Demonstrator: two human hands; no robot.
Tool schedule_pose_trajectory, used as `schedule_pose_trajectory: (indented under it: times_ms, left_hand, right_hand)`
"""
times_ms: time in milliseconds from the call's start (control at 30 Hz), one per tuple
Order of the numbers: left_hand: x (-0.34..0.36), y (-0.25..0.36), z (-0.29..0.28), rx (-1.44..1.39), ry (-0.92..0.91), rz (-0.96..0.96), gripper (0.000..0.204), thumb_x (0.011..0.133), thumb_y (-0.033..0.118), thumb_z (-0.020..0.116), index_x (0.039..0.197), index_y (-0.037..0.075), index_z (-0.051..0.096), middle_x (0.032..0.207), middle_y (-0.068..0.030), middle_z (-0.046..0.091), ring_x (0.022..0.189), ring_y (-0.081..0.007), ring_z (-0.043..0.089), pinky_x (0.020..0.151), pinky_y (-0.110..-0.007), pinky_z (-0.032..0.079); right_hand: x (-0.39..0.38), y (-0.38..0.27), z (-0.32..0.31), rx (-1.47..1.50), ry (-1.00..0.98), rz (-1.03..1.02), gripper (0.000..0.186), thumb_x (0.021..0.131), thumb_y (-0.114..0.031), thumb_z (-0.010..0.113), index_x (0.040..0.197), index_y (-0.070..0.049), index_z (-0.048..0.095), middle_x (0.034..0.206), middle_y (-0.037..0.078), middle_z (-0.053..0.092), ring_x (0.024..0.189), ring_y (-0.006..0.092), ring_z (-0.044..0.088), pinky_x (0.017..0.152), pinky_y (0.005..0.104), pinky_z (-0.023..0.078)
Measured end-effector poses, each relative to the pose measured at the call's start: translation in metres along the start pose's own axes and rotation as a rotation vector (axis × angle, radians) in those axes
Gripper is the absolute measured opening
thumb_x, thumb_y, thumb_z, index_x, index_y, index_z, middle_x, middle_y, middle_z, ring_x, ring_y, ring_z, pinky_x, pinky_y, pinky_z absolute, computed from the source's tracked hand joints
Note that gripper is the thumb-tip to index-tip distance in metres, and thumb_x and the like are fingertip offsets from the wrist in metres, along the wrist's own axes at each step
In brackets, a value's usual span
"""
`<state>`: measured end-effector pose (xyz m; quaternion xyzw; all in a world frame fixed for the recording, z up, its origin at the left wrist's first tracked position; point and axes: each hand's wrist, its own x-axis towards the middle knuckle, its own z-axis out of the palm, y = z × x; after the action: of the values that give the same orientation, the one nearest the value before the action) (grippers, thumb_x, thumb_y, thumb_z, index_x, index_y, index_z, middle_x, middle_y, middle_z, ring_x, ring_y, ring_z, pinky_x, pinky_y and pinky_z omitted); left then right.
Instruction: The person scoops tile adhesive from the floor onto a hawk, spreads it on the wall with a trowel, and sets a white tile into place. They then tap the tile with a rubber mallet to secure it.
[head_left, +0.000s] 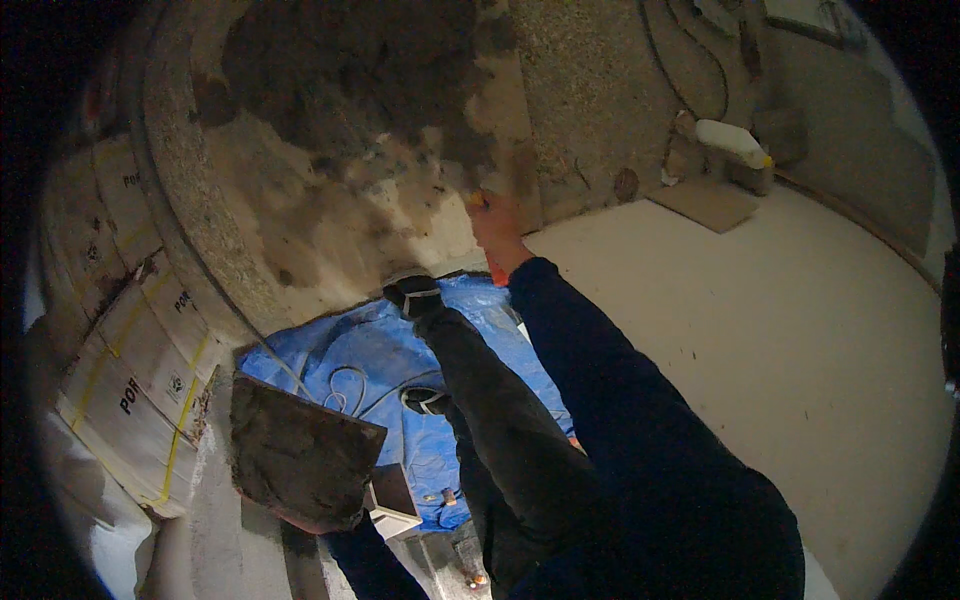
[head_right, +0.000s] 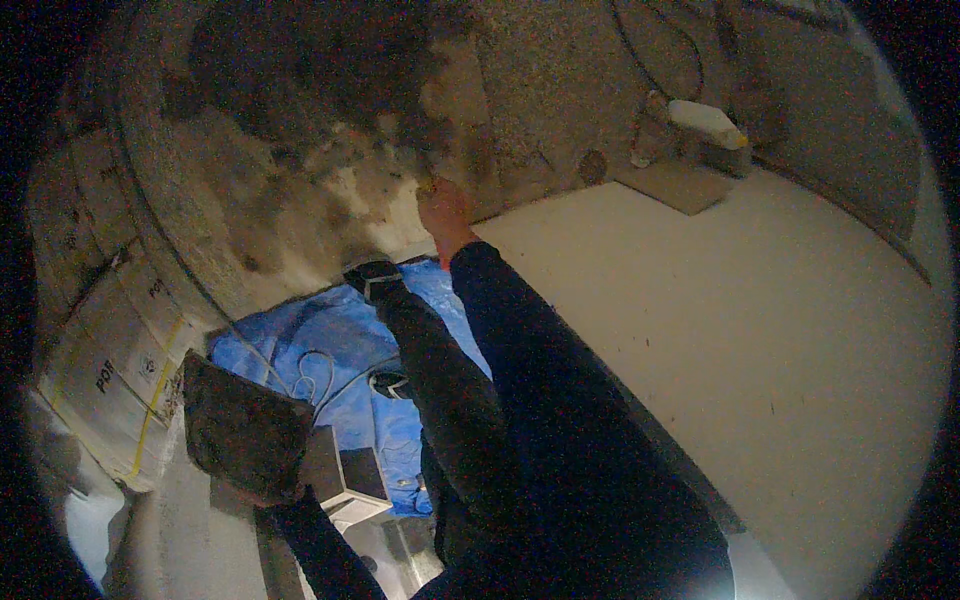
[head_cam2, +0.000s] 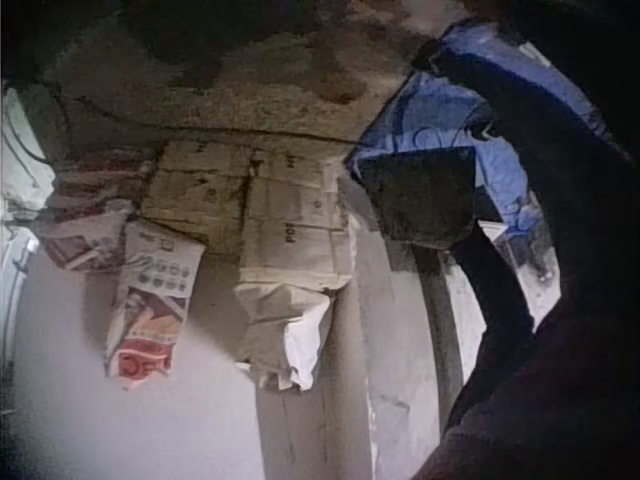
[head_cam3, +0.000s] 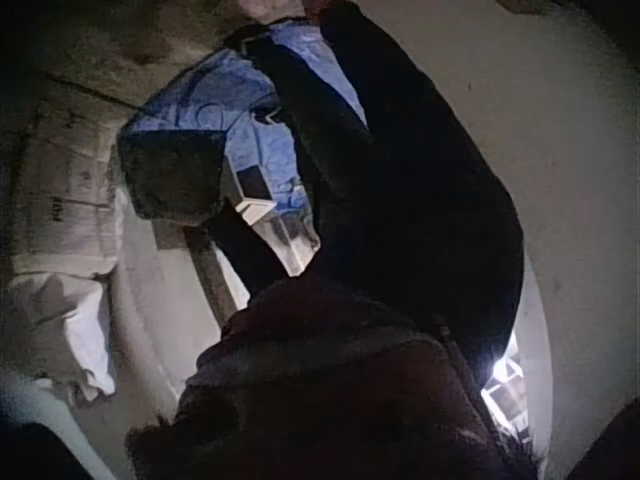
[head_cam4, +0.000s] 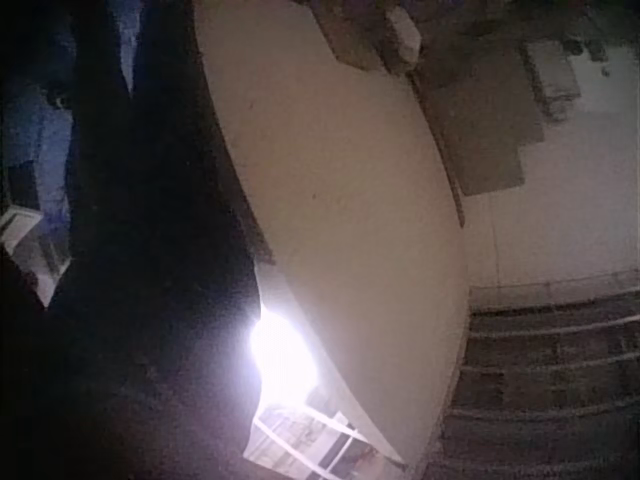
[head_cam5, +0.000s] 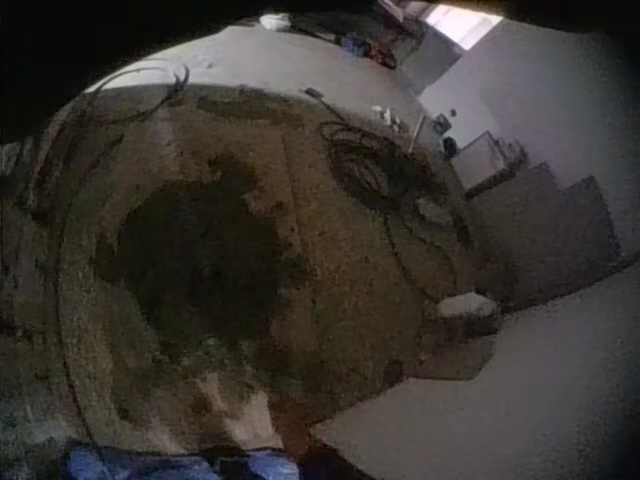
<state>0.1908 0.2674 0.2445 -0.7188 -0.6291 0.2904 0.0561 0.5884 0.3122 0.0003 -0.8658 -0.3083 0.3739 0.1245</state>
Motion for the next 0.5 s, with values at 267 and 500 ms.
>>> schedule_pose_trajectory:
  times_ms: [267,500]
  left_hand:
    - [0.086,0.003,-0.092,-0.162,-0.094,0.056,0.084,0.070,0.046,0.075,0.143,0.011,0.054,0.131,-0.0117,0.060,0.121,-0.0323,0.057,0.101,-0.048,0.046]
    - [0.129,-0.010,-0.156,-0.289,0.048,0.197,0.084,0.058,0.045,0.084,0.131,0.007,0.064,0.116,-0.0127,0.070,0.105,-0.0336,0.067,0.089,-0.047,0.055]
  right_hand:
    - [0.075,-0.101,0.044,-0.124,0.043,-0.307,0.036,0.087,-0.030,0.069,0.111,-0.004,0.075,0.103,0.026,0.073,0.099,0.0452,0.069,0.087,0.0522,0.054]
    - [0.120,-0.152,0.024,-0.055,-0.127,-0.258,0.034,0.089,-0.028,0.069,0.108,0.000,0.075,0.097,0.020,0.076,0.089,0.0370,0.072,0.078,0.0485,0.055]
